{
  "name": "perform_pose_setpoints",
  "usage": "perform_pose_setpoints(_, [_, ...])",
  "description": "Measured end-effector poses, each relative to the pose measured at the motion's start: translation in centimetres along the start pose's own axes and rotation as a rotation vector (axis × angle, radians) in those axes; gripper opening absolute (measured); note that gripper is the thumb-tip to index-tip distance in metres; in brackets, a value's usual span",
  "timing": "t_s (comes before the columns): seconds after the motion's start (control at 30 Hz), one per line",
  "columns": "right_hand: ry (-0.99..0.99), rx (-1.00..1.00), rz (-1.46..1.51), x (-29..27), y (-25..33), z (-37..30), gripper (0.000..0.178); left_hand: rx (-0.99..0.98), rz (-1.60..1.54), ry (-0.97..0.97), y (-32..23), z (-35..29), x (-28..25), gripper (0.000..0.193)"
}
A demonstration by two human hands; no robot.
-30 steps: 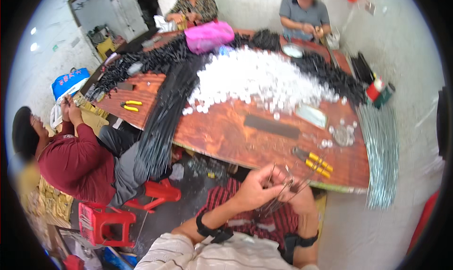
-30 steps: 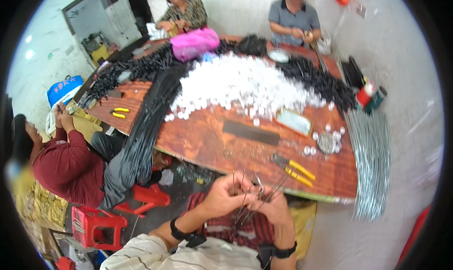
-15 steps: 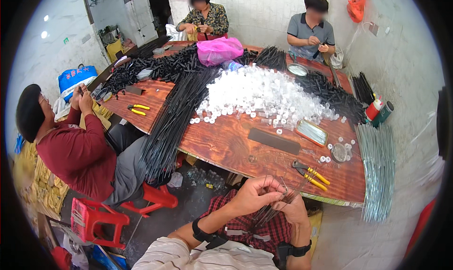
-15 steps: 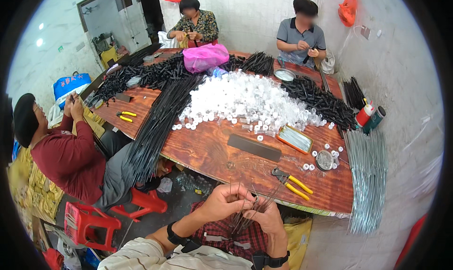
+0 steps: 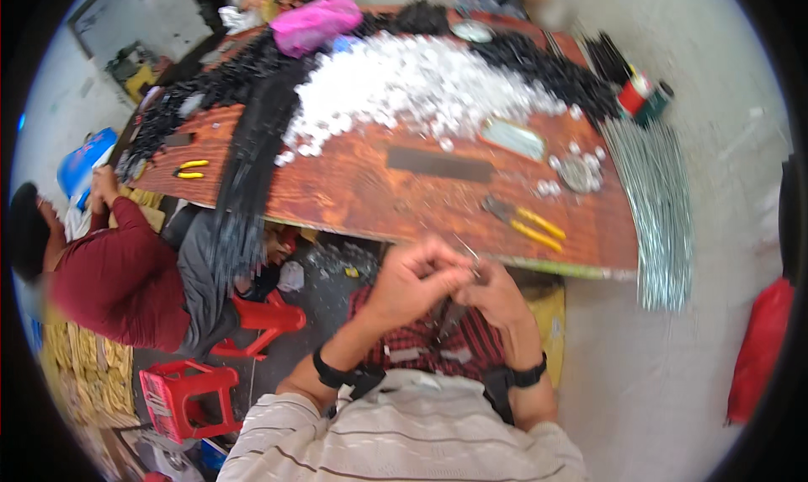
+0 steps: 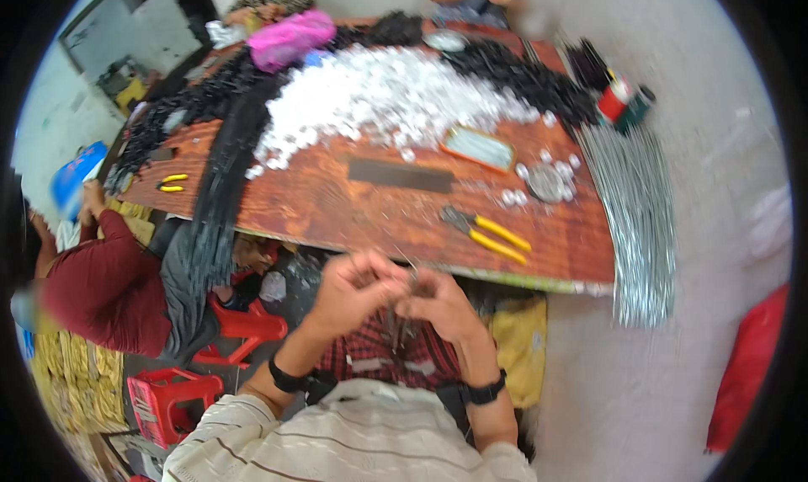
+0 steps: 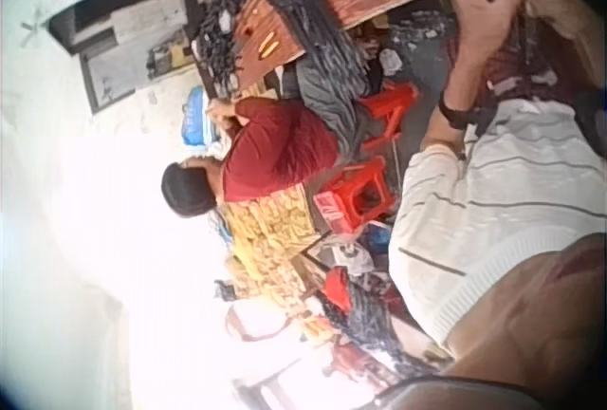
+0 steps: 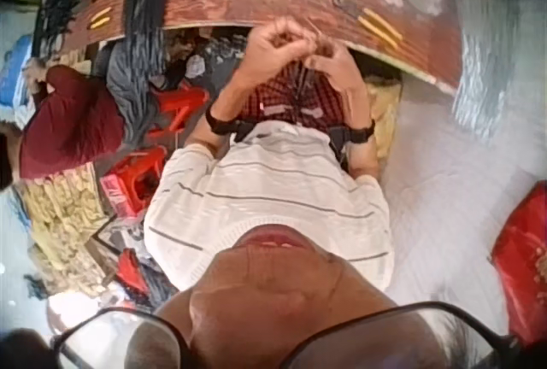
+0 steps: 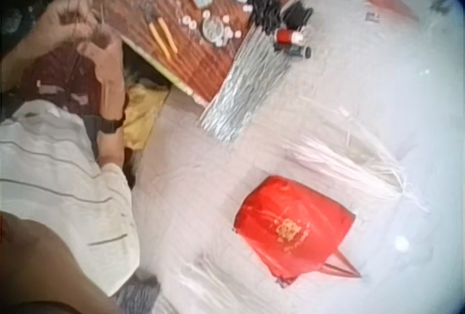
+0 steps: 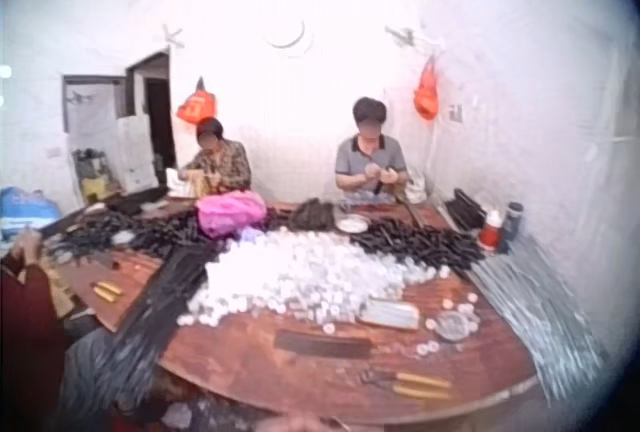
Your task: Assembling umbrella ribs by attaching metal wire and plastic caps.
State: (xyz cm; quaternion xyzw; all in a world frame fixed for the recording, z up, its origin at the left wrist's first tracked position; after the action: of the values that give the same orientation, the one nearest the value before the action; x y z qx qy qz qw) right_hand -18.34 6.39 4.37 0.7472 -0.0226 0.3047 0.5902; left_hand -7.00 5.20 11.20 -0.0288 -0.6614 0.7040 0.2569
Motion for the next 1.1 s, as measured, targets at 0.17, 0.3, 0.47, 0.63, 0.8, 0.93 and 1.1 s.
perform_pose_setpoints(0.17, [0.027, -0.026, 0.073, -0.1, 0.9, 0.1, 0.024, 0.044, 0.089, 0.021, 0.5, 1.5, -0.7, 0.013])
perform_pose_setpoints(0.3, [-0.058, -0.054, 0.026, -1.4, 0.9, -0.1, 0.022, -0.086, 0.053, 0.022, 1.8, 2.5, -0.7, 0.016])
perform_pose_setpoints(0.47, [-0.036, -0.073, 0.042, -2.4, 1.2, -0.5, 0.018, -0.135, 0.061, 0.065, 2.1, 3.0, 0.0, 0.021])
perform_pose_setpoints(0.63, [0.03, -0.088, 0.072, -3.5, 1.8, -0.8, 0.022, -0.191, 0.073, 0.098, 2.0, 3.5, 1.4, 0.028])
perform_pose_setpoints(0.8, [0.08, -0.096, 0.156, -3.7, 2.3, -1.2, 0.02, -0.184, 0.155, 0.086, 1.9, 4.2, 2.2, 0.031])
perform_pose_setpoints(0.93, [0.02, -0.123, 0.079, -4.9, 2.3, -1.2, 0.02, -0.162, 0.189, 0.122, 1.7, 4.9, 3.1, 0.032])
perform_pose_setpoints(1.1, [-0.011, -0.157, 0.096, -5.4, 2.2, -1.4, 0.017, -0.162, 0.192, 0.131, 1.5, 4.9, 3.4, 0.056])
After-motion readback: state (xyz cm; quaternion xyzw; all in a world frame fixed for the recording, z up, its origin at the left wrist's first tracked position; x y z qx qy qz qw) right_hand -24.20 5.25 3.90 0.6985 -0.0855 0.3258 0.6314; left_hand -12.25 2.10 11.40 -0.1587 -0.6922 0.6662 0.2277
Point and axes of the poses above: each hand's wrist, its own z-axis towards the middle knuckle, its own x-axis out of the palm, y = z × x, the point moved 8 cm from there along z, towards the middle knuckle
